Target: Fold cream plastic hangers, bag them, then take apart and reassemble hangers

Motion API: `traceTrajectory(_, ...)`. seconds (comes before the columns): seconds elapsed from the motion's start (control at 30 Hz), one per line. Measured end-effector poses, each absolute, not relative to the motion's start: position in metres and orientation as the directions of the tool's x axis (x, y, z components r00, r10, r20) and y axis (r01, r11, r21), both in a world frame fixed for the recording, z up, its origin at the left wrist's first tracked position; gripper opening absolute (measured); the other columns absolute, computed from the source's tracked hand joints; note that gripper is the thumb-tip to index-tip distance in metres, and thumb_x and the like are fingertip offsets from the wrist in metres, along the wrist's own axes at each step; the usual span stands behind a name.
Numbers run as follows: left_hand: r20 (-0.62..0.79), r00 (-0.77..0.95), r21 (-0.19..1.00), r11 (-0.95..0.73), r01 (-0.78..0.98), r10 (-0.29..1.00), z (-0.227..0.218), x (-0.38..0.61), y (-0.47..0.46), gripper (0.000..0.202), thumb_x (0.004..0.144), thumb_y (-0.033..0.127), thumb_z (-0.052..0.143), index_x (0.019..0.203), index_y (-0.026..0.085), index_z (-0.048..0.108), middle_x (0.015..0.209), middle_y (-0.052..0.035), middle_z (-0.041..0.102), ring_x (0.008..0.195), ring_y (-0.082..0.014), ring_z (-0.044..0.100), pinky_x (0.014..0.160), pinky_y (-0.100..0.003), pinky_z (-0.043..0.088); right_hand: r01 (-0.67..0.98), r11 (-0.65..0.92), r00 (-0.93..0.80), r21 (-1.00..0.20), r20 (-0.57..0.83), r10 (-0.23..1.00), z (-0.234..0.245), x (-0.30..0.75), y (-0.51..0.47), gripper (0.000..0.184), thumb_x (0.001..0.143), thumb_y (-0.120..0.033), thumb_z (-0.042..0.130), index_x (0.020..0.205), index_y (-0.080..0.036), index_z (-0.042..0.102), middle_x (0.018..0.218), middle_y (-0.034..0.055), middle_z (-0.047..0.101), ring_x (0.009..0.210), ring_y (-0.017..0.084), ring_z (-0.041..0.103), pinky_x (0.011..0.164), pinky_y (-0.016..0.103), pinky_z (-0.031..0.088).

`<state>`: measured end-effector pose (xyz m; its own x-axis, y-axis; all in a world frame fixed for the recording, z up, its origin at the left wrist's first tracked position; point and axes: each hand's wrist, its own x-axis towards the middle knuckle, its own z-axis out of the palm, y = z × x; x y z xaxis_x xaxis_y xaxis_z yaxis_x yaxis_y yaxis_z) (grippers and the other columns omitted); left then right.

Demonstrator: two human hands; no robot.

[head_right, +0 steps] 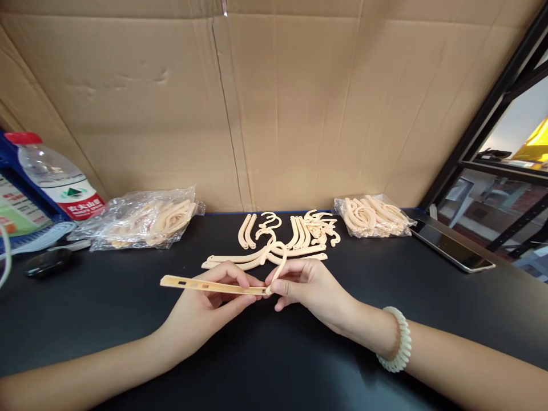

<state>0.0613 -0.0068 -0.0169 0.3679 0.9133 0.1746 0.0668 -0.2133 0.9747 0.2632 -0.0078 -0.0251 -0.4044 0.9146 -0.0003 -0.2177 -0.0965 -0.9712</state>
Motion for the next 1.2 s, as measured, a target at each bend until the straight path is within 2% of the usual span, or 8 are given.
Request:
traceTrajectory(0.37,0.257,0.308,0.939,-0.312,0.144,0.916,-0.013,0.062,-0.012,0.016,0.071,0.025,0.078,0.065,0.021,0.064,0.080,-0.0052,0.075,0.079,-0.0257,0.072,0.072,-0.034,0.057,-0.234,-0.092,-0.414,-0.968,0.013,0.910,-0.024,0.260,-0.009,0.022,0.071,-0.032,0.080,0.075,-0.014,0.068,0.077,0.0031,0.066,0.070,0.011,0.063,0.063,0.022,0.054)
traceTrajectory(0.53,0.175,0.297,0.974,-0.209,0.085,0.939,-0.015,0.064,-0.014,0.018,0.071,0.028,0.078,0.066,0.021,0.063,0.076,-0.0043,0.074,0.078,-0.0253,0.072,0.071,-0.034,0.057,-0.241,-0.029,-0.363,-0.970,0.062,0.930,-0.025,0.253,-0.012,0.027,0.071,-0.034,0.080,0.069,-0.014,0.062,0.084,0.0011,0.060,0.067,0.010,0.061,0.063,0.024,0.056)
traceTrajectory(0.7,0.112,0.328,0.994,-0.109,-0.029,0.938,-0.015,0.065,-0.013,0.022,0.069,0.027,0.080,0.064,0.020,0.059,0.078,-0.0042,0.075,0.080,-0.0250,0.073,0.075,-0.035,0.058,-0.233,0.006,-0.359,-0.973,0.091,0.929,-0.024,0.251,-0.014,0.029,0.072,-0.034,0.079,0.068,-0.015,0.058,0.083,0.0007,0.059,0.066,0.010,0.061,0.062,0.025,0.057)
traceTrajectory(0.8,0.114,0.353,0.993,-0.095,-0.069,0.929,-0.013,0.066,-0.013,0.023,0.068,0.025,0.081,0.064,0.019,0.059,0.079,-0.0037,0.075,0.079,-0.0236,0.073,0.074,-0.033,0.058,-0.234,-0.007,-0.367,-0.972,0.081,0.927,-0.024,0.252,-0.014,0.029,0.071,-0.033,0.079,0.068,-0.015,0.058,0.081,0.0007,0.059,0.065,0.010,0.060,0.057,0.024,0.057)
traceTrajectory(0.93,0.121,0.339,0.993,-0.114,-0.043,0.933,-0.012,0.066,-0.014,0.023,0.068,0.024,0.081,0.064,0.019,0.059,0.079,-0.0044,0.076,0.077,-0.0222,0.073,0.072,-0.031,0.058,-0.268,-0.051,-0.381,-0.962,0.057,0.923,-0.024,0.251,-0.014,0.029,0.071,-0.034,0.079,0.070,-0.015,0.058,0.078,0.0004,0.060,0.069,0.012,0.063,0.062,0.027,0.059)
traceTrajectory(1.2,0.081,0.386,0.991,-0.033,-0.128,0.919,-0.016,0.067,-0.015,0.023,0.070,0.026,0.080,0.070,0.017,0.058,0.080,-0.0051,0.076,0.078,-0.0226,0.073,0.077,-0.035,0.059,-0.240,-0.014,-0.317,-0.971,0.065,0.946,-0.024,0.250,-0.018,0.027,0.069,-0.032,0.081,0.071,-0.015,0.060,0.075,0.0008,0.064,0.066,0.013,0.066,0.066,0.029,0.059)
